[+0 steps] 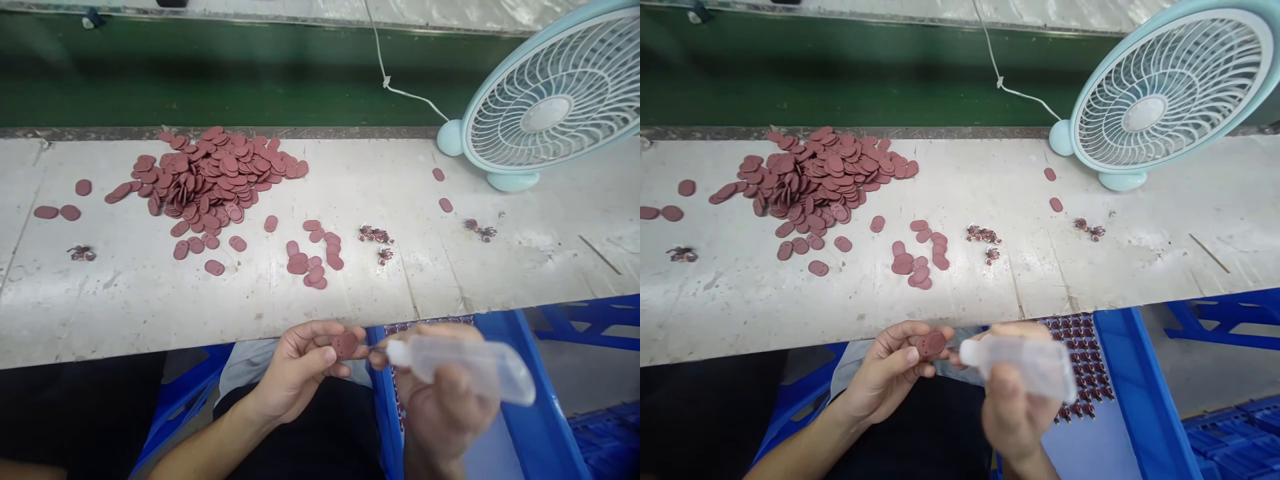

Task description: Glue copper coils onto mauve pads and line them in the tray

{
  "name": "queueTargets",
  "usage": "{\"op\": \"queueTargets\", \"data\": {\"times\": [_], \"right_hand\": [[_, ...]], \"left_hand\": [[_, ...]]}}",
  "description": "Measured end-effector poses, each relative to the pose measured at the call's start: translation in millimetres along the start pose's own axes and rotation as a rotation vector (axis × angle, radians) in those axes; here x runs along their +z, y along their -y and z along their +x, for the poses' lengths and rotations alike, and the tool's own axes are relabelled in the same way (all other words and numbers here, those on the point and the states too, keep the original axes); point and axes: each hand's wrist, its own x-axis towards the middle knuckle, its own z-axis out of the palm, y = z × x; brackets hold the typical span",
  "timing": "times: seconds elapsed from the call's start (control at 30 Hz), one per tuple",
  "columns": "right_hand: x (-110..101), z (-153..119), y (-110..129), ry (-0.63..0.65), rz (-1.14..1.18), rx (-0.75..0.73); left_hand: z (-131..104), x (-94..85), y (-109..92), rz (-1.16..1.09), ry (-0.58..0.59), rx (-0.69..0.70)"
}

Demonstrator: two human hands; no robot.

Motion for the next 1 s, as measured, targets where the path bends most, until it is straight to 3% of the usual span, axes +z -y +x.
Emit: {"op": "queueTargets", "data": {"times": [0.1,0.23,0.27,0.33,0.43,0.47,0.53,0.63,0.73,0.8,1.0], "right_hand": [[-16.6,46.9,11.3,-0.012,0.370,0.070],[-65.7,108.5,-2.7,0.025,1.284,0.542],[-76.1,119.4,-7.5,0.035,1.401,0.590],[-88.6,132.1,-13.6,0.061,1.501,0.604],[-84.9,127.4,-12.7,0.107,1.493,0.558],[-78.7,121.3,-10.9,0.128,1.362,0.492],[-62.6,108.2,-7.6,0.158,0.877,0.270],[-38.7,100.2,-5.9,0.202,-0.223,-0.171],[-25.5,110.7,-6.3,0.354,-1.159,-0.475],[-23.5,120.1,-6.3,0.441,-1.396,-0.520],[-28.9,127.7,-1.2,0.468,-1.550,-0.481]], "left_hand": [[-0.1,-1.1,-1.2,-0.004,-0.002,0.004],[-1.9,-2.5,-2.5,-0.012,-0.003,0.003],[-2.5,-3.0,-2.7,-0.016,-0.011,0.001],[-3.5,-4.7,-3.3,-0.021,-0.034,-0.003],[-4.4,-8.1,-5.1,-0.022,-0.071,-0.002],[-4.5,-9.1,-6.0,-0.021,-0.081,-0.001],[-4.3,-10.4,-8.2,-0.022,-0.099,0.005],[-3.7,-10.2,-11.5,-0.025,-0.107,0.010],[-3.6,-9.1,-13.8,-0.032,-0.100,0.007],[-4.2,-9.3,-14.4,-0.039,-0.103,0.007],[-5.1,-12.8,-14.7,-0.046,-0.114,0.014]]}}
